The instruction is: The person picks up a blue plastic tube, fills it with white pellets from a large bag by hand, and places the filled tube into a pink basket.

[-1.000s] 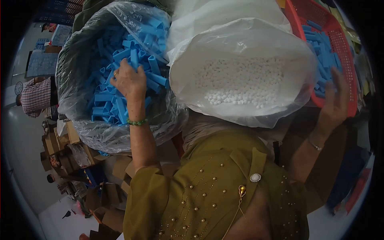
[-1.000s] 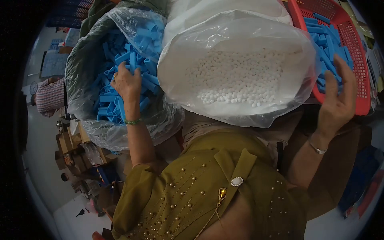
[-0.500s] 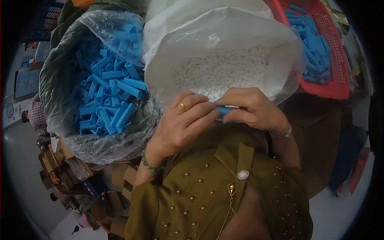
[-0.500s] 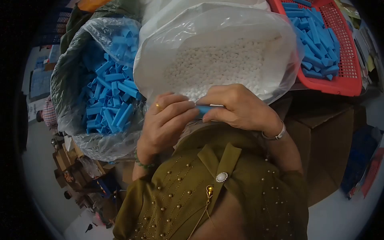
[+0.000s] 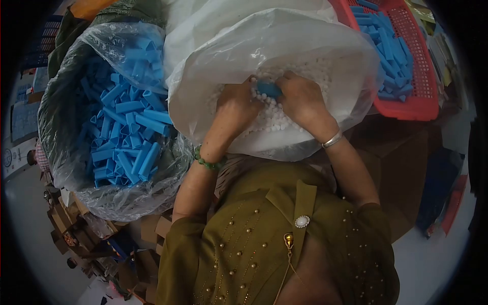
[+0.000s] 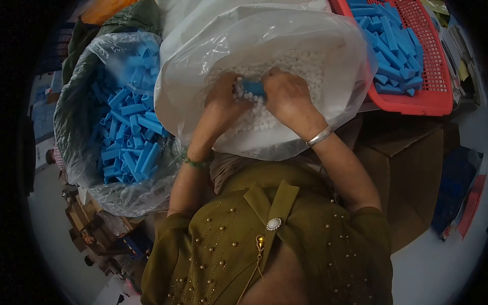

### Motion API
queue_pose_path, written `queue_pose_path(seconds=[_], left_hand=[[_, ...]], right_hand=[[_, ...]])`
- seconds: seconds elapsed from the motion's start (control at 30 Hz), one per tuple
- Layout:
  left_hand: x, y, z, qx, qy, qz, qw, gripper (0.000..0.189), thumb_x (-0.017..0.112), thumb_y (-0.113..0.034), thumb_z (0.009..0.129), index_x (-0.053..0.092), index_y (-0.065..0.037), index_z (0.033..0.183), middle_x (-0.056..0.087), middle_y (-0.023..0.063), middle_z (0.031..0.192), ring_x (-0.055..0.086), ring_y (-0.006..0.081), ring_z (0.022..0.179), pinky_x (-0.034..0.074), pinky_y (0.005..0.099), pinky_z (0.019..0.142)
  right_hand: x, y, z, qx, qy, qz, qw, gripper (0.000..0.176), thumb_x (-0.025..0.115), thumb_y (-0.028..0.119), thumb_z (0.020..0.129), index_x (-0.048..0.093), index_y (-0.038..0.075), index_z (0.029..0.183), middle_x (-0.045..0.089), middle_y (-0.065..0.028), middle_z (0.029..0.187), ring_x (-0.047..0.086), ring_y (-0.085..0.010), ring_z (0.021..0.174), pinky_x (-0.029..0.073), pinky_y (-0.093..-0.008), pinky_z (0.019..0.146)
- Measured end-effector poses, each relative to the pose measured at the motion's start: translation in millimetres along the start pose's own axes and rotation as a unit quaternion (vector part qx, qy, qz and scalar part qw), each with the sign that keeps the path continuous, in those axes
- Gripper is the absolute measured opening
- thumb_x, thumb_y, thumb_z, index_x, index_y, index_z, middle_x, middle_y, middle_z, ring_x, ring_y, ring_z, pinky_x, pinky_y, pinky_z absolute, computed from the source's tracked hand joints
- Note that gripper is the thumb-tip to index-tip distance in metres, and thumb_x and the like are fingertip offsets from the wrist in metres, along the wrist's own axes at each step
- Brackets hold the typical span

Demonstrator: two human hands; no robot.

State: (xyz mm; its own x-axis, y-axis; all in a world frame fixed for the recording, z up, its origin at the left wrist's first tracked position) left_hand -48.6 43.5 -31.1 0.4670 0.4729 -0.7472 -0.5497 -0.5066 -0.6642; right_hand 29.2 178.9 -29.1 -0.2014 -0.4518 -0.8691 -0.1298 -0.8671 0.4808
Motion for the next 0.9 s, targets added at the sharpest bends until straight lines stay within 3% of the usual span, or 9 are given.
queue_pose_path(seconds=[0.13, 0.2, 0.3, 0.33, 0.4, 0.5, 0.7, 0.83, 0.9], left_hand=[[-17.2, -0.8, -6.8, -0.067, -0.01, -0.19, 0.98, 0.045, 0.072, -0.009, 0.071, 0.059, 0.001, 0.114, 0.063, 0.0115, 0.095, 0.059, 0.0212, 0.083, 0.048, 0.0336, 0.073], [-19.3, -5.5, -15.2, -0.182, 0.033, -0.384, 0.905, 0.034, 0.069, -0.002, 0.075, 0.064, 0.0, 0.109, 0.062, 0.0044, 0.091, 0.054, 0.0104, 0.078, 0.045, 0.0249, 0.067], [-21.3, -14.3, -18.9, -0.161, 0.014, -0.456, 0.875, 0.032, 0.068, 0.003, 0.077, 0.066, -0.001, 0.108, 0.06, 0.0016, 0.092, 0.053, 0.0076, 0.079, 0.042, 0.0208, 0.066], [-20.2, -14.5, -18.2, -0.16, 0.015, -0.456, 0.875, 0.032, 0.068, 0.003, 0.077, 0.066, -0.001, 0.108, 0.06, 0.0016, 0.092, 0.053, 0.0076, 0.079, 0.042, 0.0208, 0.066], [-25.7, -22.9, -13.6, -0.029, -0.018, -0.297, 0.954, 0.03, 0.069, 0.004, 0.077, 0.067, -0.001, 0.107, 0.06, 0.0003, 0.092, 0.053, 0.0081, 0.079, 0.041, 0.0215, 0.066], [-32.6, -37.3, -13.6, 0.036, -0.06, -0.184, 0.98, 0.031, 0.07, 0.005, 0.077, 0.067, -0.002, 0.108, 0.06, 0.0005, 0.093, 0.053, 0.0083, 0.08, 0.041, 0.0221, 0.067], [-31.8, -35.7, -16.9, 0.075, -0.041, -0.235, 0.968, 0.032, 0.071, 0.007, 0.076, 0.066, 0.0, 0.106, 0.062, 0.003, 0.097, 0.054, 0.0096, 0.083, 0.043, 0.0233, 0.072], [-29.4, -33.4, -17.1, 0.078, -0.025, -0.297, 0.951, 0.029, 0.071, 0.007, 0.076, 0.065, 0.002, 0.104, 0.062, 0.004, 0.096, 0.054, 0.009, 0.079, 0.044, 0.0229, 0.069], [-28.7, -34.0, -17.9, -0.022, -0.025, -0.435, 0.9, 0.022, 0.072, 0.0, 0.078, 0.069, -0.002, 0.1, 0.063, -0.0009, 0.084, 0.052, 0.0072, 0.072, 0.044, 0.0229, 0.064]], right_hand=[[-16.6, -5.3, -4.0, -0.009, -0.011, 0.135, 0.991, 0.026, 0.067, 0.005, 0.071, 0.065, -0.001, 0.096, 0.064, -0.0164, 0.091, 0.063, -0.0322, 0.08, 0.049, -0.0383, 0.07], [-23.5, -6.8, -8.1, 0.098, 0.059, 0.307, 0.945, 0.031, 0.067, 0.007, 0.071, 0.065, -0.001, 0.1, 0.065, -0.0148, 0.095, 0.062, -0.0275, 0.08, 0.048, -0.0339, 0.071], [-23.6, -7.1, -12.3, 0.097, 0.04, 0.313, 0.944, 0.03, 0.068, 0.006, 0.07, 0.065, -0.001, 0.099, 0.064, -0.0113, 0.09, 0.06, -0.0227, 0.078, 0.047, -0.032, 0.07], [-21.4, -7.4, -13.6, 0.097, 0.04, 0.313, 0.944, 0.03, 0.068, 0.006, 0.07, 0.065, -0.001, 0.099, 0.064, -0.0113, 0.09, 0.06, -0.0227, 0.078, 0.047, -0.032, 0.07], [-20.6, -6.1, -15.3, 0.063, 0.012, 0.27, 0.961, 0.03, 0.068, 0.004, 0.069, 0.066, -0.001, 0.099, 0.063, -0.0112, 0.088, 0.06, -0.0222, 0.077, 0.047, -0.0317, 0.07], [-22.4, -4.8, -16.4, 0.062, -0.005, 0.279, 0.958, 0.029, 0.069, 0.003, 0.07, 0.066, 0.0, 0.099, 0.062, -0.0088, 0.087, 0.06, -0.0185, 0.077, 0.047, -0.0299, 0.071], [-23.0, -2.1, -21.0, 0.106, 0.048, 0.409, 0.905, 0.026, 0.07, 0.0, 0.072, 0.067, 0.001, 0.098, 0.063, -0.0033, 0.086, 0.06, -0.0112, 0.081, 0.048, -0.0279, 0.072], [-10.1, -4.6, -28.1, 0.135, 0.055, 0.519, 0.842, 0.03, 0.072, 0.002, 0.071, 0.068, 0.003, 0.101, 0.066, -0.0064, 0.085, 0.059, -0.0159, 0.073, 0.049, -0.0298, 0.069], [-13.7, -3.1, -30.4, 0.127, 0.011, 0.524, 0.842, 0.029, 0.072, 0.002, 0.071, 0.068, 0.003, 0.101, 0.065, -0.0078, 0.083, 0.059, -0.016, 0.071, 0.048, -0.0293, 0.068]])
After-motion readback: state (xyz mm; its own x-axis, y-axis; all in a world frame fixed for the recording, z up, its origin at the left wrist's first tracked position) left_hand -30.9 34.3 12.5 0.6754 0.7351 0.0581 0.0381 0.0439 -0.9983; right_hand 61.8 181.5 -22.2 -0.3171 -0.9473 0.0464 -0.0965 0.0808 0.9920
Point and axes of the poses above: each hand's wrist, its own z-axis towards the middle knuckle, its own x-axis out of the palm, y = z × x, the point moved 4 cm from there along z, towards the middle knuckle
